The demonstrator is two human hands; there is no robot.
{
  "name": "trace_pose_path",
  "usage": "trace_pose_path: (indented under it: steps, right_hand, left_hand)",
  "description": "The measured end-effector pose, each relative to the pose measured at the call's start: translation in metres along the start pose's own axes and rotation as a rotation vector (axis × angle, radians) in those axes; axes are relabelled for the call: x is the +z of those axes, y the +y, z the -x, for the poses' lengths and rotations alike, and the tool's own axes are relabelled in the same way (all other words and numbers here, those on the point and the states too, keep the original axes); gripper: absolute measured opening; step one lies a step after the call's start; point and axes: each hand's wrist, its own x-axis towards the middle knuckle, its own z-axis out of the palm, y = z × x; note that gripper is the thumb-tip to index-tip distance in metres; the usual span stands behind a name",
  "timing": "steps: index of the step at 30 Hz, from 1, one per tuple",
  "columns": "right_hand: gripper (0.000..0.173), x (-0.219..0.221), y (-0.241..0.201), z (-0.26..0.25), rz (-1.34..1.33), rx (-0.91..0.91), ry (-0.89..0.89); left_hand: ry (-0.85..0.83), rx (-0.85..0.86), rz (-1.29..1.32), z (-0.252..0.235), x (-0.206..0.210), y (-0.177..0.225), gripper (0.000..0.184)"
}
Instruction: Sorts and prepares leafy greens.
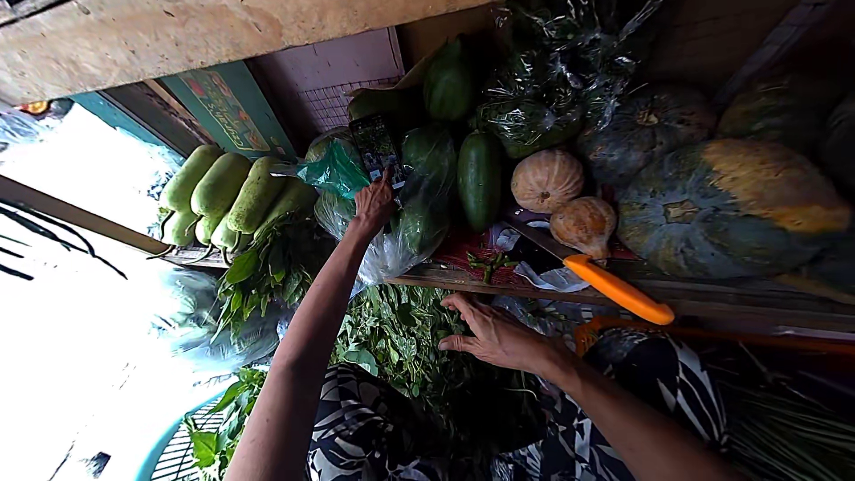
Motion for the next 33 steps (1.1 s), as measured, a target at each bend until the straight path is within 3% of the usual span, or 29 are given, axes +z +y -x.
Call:
trace_pose_path:
  steps: [13,17,19,23,26,28,29,31,33]
  right_hand:
    - [0.068,0.001,0.005,0.0,-0.005,-0.012,0.01]
    - [0.069,-0.004,0.007,0.001,-0.009,0.009,0.039]
    - [0.066,-0.009,0.009,0.001,-0.019,0.02,0.121]
    - [0.039,-0.019,0.019,0.0,-0.022,0.008,0.437]
    - [0.022,-0.025,0.029,0.001,0.024,-0.041,0.673]
    - [0.019,-0.03,0.033,-0.001,0.047,-0.065,0.761]
    - [0.021,-0.031,0.035,-0.001,0.06,-0.067,0.79]
    - [0.034,-0.032,0.036,-0.002,0.109,-0.065,0.84]
    - [0.049,-0.033,0.034,-0.004,0.159,-0.036,0.875]
  left_hand:
    - [0.046,0.012,0.044,-0.002,0.002,0.0,0.06]
    - [0.311,0.031,0.228,0.018,0.006,-0.008,0.04]
    - [0.4,0.056,0.289,0.036,0.001,-0.014,0.041]
    - [0.492,-0.043,0.372,0.073,-0.02,-0.025,0.045]
    - [0.91,0.001,0.66,0.084,0.008,-0.06,0.039]
    - [1.16,0.009,0.952,0.096,0.03,-0.075,0.022]
    - [1.239,-0.069,1.087,0.107,0.04,-0.075,0.018]
    - [1.275,-0.339,1.273,0.131,0.066,-0.066,0.045]
    - [1.071,-0.572,1.249,0.153,0.113,-0.048,0.06]
